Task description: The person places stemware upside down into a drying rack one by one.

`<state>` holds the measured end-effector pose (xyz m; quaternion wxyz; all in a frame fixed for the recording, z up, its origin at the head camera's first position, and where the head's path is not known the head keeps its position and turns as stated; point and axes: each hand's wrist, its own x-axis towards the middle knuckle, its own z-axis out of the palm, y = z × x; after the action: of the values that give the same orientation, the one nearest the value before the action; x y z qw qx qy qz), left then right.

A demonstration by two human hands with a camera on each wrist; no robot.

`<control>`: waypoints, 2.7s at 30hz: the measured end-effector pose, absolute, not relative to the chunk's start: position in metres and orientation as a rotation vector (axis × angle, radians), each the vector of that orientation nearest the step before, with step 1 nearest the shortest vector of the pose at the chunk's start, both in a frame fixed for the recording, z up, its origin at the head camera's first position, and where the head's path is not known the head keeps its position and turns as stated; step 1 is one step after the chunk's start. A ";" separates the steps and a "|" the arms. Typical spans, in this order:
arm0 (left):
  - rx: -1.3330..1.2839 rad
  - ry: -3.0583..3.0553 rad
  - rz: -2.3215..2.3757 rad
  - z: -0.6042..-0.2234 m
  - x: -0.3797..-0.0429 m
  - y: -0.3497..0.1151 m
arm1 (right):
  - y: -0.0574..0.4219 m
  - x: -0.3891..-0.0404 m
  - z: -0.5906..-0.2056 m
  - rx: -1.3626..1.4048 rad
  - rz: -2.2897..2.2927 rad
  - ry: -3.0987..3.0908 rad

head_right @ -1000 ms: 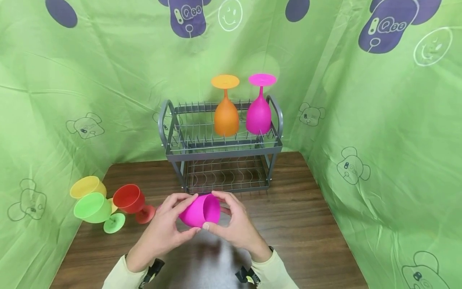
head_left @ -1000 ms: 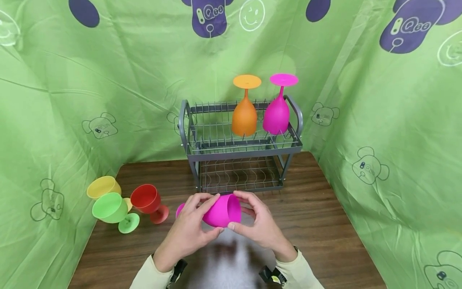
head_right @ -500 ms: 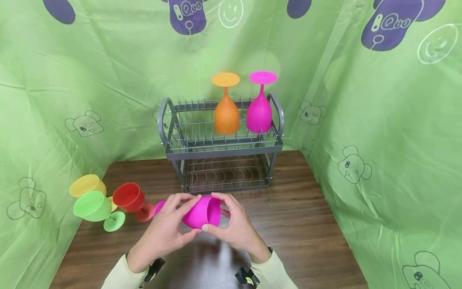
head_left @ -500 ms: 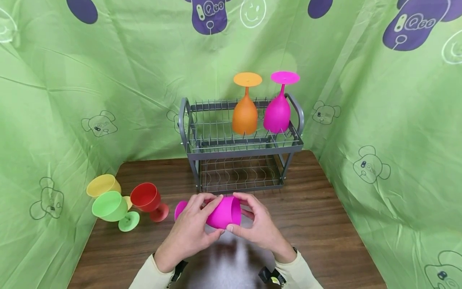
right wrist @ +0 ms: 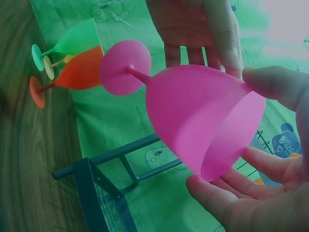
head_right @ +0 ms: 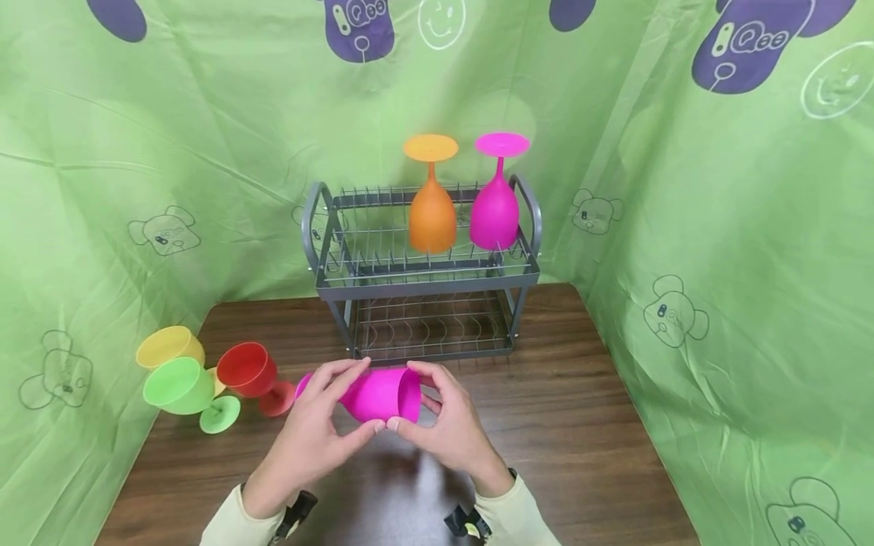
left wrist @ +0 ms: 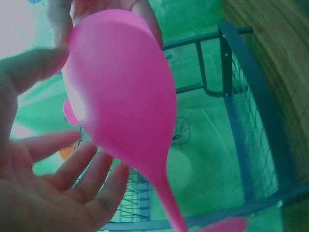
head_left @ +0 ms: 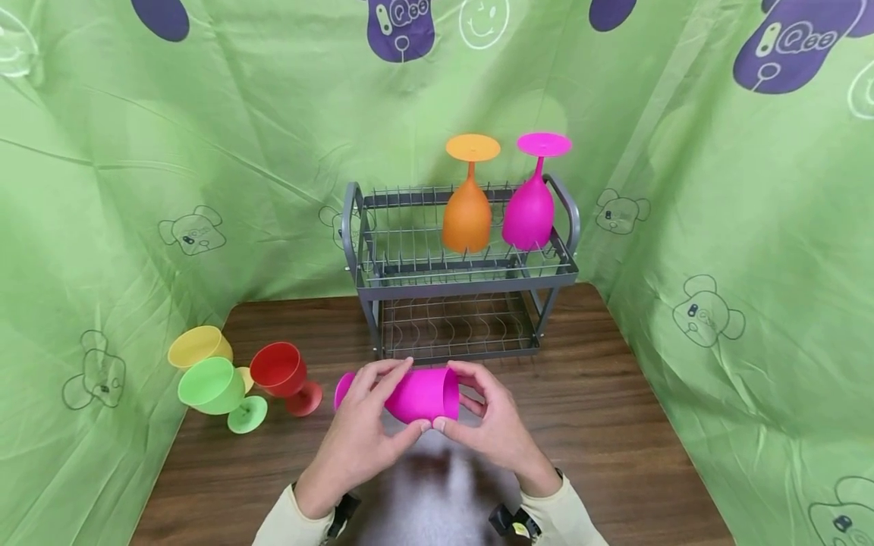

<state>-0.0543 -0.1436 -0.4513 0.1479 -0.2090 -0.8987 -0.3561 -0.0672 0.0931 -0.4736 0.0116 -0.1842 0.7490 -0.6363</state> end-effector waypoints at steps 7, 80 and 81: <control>-0.353 -2.272 -1.698 -0.457 -0.049 -0.142 | 0.093 -0.066 -0.477 -0.501 -2.033 2.335; 0.028 -1.330 -2.633 -0.454 -0.052 -0.115 | 0.110 -0.068 -0.464 -0.714 -2.309 2.309; 0.029 -1.342 -2.610 -0.451 -0.053 -0.117 | 0.113 -0.069 -0.462 -0.710 -2.305 2.326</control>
<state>-0.0527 -0.1170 -0.4509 0.1031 0.0098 -0.4548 -0.8845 -0.0687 0.1126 -0.4618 -0.1043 -0.2108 0.6904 -0.6841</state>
